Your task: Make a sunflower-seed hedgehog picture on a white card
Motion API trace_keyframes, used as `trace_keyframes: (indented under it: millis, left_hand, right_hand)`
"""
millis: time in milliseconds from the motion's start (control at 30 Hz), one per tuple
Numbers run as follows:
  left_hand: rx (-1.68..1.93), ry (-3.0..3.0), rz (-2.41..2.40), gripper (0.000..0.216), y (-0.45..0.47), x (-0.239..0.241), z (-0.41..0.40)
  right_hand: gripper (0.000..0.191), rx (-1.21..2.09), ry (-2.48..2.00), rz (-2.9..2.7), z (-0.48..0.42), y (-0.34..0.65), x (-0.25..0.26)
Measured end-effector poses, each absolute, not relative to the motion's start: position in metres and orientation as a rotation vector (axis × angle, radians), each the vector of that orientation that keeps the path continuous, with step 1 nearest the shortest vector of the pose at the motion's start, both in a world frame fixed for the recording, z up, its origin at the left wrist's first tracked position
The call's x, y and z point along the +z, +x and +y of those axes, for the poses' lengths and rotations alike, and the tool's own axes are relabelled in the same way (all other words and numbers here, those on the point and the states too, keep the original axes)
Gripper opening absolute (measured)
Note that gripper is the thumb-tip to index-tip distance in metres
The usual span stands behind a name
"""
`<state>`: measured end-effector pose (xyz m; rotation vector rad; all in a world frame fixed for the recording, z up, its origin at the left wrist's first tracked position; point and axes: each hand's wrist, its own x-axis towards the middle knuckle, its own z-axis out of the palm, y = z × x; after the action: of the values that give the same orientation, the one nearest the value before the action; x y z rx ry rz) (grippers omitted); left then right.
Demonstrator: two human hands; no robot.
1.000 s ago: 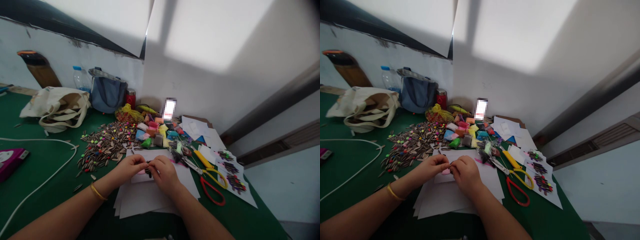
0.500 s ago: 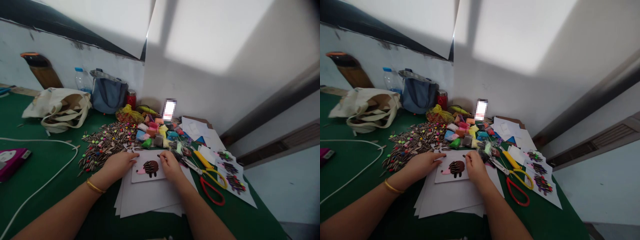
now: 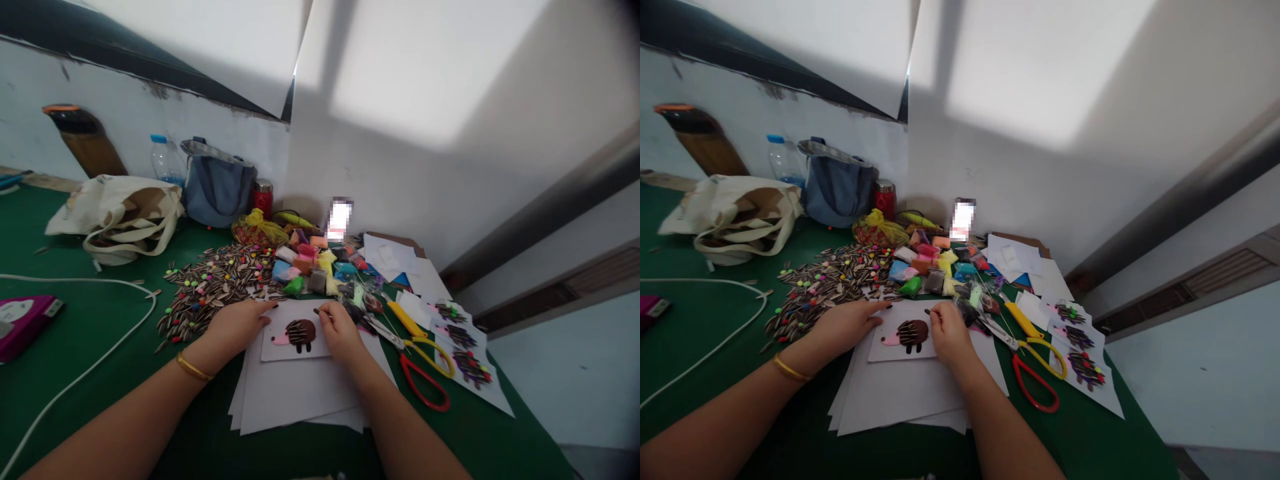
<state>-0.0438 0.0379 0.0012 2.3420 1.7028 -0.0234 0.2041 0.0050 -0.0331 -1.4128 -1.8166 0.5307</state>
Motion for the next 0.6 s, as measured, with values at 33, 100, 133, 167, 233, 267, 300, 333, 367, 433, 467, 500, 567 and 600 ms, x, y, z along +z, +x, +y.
trace_keyframes:
  millis: [33, 100, 133, 167, 233, 267, 300, 333, 367, 433, 467, 500, 567, 600]
  left_hand:
    - [-0.018, 2.338, 1.705, 0.048, -0.0438, 0.0015, 0.0376]
    - [0.001, 2.338, 1.710, 0.050, -0.0438, 0.0014, 0.0368]
    - [0.014, 2.342, 1.715, 0.052, -0.0437, 0.0011, 0.0363]
    - [0.028, 2.346, 1.718, 0.054, -0.0435, 0.0008, 0.0357]
    - [0.069, 2.360, 1.716, 0.055, -0.0429, -0.0002, 0.0343]
    - [0.101, 2.372, 1.706, 0.055, -0.0425, -0.0008, 0.0336]
    - [0.138, 2.388, 1.685, 0.053, -0.0420, -0.0014, 0.0328]
    - [0.179, 2.408, 1.653, 0.052, -0.0416, -0.0020, 0.0322]
    - [0.215, 2.428, 1.615, 0.050, -0.0412, -0.0027, 0.0316]
    - [0.236, 2.449, 1.544, 0.044, -0.0408, -0.0039, 0.0311]
    - [0.223, 2.448, 1.521, 0.042, -0.0408, -0.0044, 0.0312]
    - [0.204, 2.442, 1.511, 0.040, -0.0410, -0.0047, 0.0315]
    - [0.159, 2.427, 1.511, 0.038, -0.0415, -0.0049, 0.0324]
    - [0.136, 2.421, 1.514, 0.038, -0.0418, -0.0048, 0.0329]
  right_hand:
    - [0.016, 0.531, -1.417, -1.812, 0.0052, 0.2041, -0.0332]
    - [0.016, 0.534, -1.422, -1.805, 0.0056, 0.2041, -0.0334]
    - [0.016, 0.536, -1.423, -1.805, 0.0059, 0.2041, -0.0336]
    - [0.016, 0.537, -1.423, -1.806, 0.0062, 0.2041, -0.0339]
    - [0.016, 0.537, -1.419, -1.806, 0.0070, 0.2042, -0.0347]
    - [0.016, 0.539, -1.417, -1.807, 0.0074, 0.2042, -0.0352]
    - [0.016, 0.542, -1.416, -1.807, 0.0078, 0.2042, -0.0357]
    - [0.016, 0.545, -1.417, -1.806, 0.0082, 0.2043, -0.0362]
    - [0.016, 0.547, -1.418, -1.803, 0.0085, 0.2043, -0.0365]
    - [0.015, 0.547, -1.414, -1.800, 0.0089, 0.2043, -0.0369]
    - [0.015, 0.543, -1.411, -1.798, 0.0089, 0.2043, -0.0369]
    - [0.015, 0.540, -1.405, -1.798, 0.0088, 0.2043, -0.0368]
    - [0.016, 0.538, -1.399, -1.799, 0.0083, 0.2043, -0.0365]
    - [0.016, 0.538, -1.402, -1.798, 0.0080, 0.2043, -0.0363]
